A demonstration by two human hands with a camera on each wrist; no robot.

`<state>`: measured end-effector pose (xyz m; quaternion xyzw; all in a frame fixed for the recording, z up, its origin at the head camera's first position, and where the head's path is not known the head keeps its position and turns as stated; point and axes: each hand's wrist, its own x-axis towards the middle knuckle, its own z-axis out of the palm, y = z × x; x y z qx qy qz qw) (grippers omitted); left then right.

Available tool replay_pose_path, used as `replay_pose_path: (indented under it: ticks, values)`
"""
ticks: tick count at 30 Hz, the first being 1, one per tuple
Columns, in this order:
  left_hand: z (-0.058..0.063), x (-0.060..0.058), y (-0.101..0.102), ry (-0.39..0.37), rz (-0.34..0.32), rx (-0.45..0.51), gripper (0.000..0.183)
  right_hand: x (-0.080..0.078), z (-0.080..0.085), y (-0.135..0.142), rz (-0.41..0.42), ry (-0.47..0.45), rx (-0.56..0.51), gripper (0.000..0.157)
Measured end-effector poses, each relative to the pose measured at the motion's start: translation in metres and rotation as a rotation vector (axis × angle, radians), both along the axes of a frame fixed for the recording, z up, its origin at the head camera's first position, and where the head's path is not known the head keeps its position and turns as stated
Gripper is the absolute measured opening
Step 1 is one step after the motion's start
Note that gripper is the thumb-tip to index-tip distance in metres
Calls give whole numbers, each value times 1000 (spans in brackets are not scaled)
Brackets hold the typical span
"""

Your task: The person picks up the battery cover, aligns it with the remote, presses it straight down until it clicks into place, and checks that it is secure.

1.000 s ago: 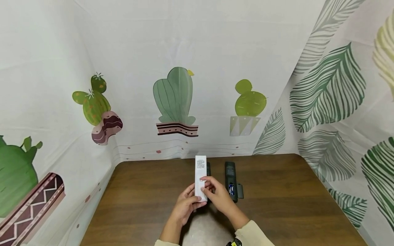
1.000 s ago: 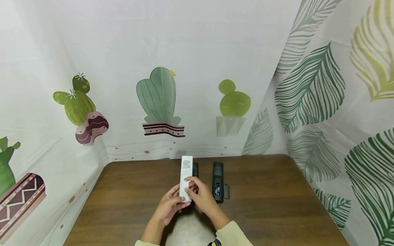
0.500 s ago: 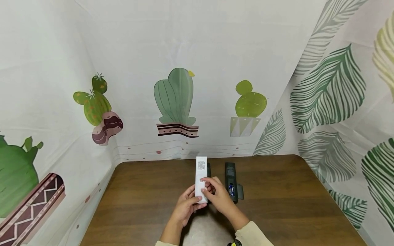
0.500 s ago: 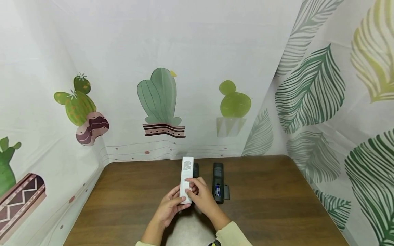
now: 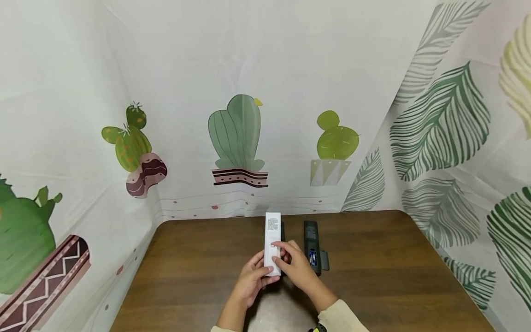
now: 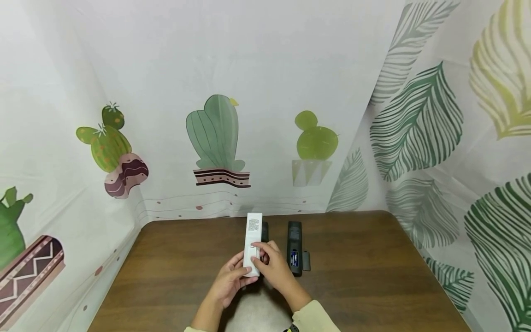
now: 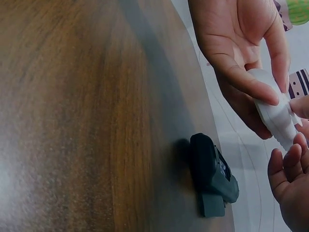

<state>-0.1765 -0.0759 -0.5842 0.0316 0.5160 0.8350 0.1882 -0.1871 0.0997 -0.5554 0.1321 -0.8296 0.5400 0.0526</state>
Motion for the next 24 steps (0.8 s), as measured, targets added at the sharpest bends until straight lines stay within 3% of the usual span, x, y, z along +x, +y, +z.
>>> replay_pose_path:
  ticks: [15, 24]
  values:
    - [-1, 2, 1, 13, -6, 5, 71, 1, -5, 1, -10, 17, -3, 37]
    - [3, 3, 2, 18, -13, 6, 71, 2, -6, 1, -41, -7, -77, 37]
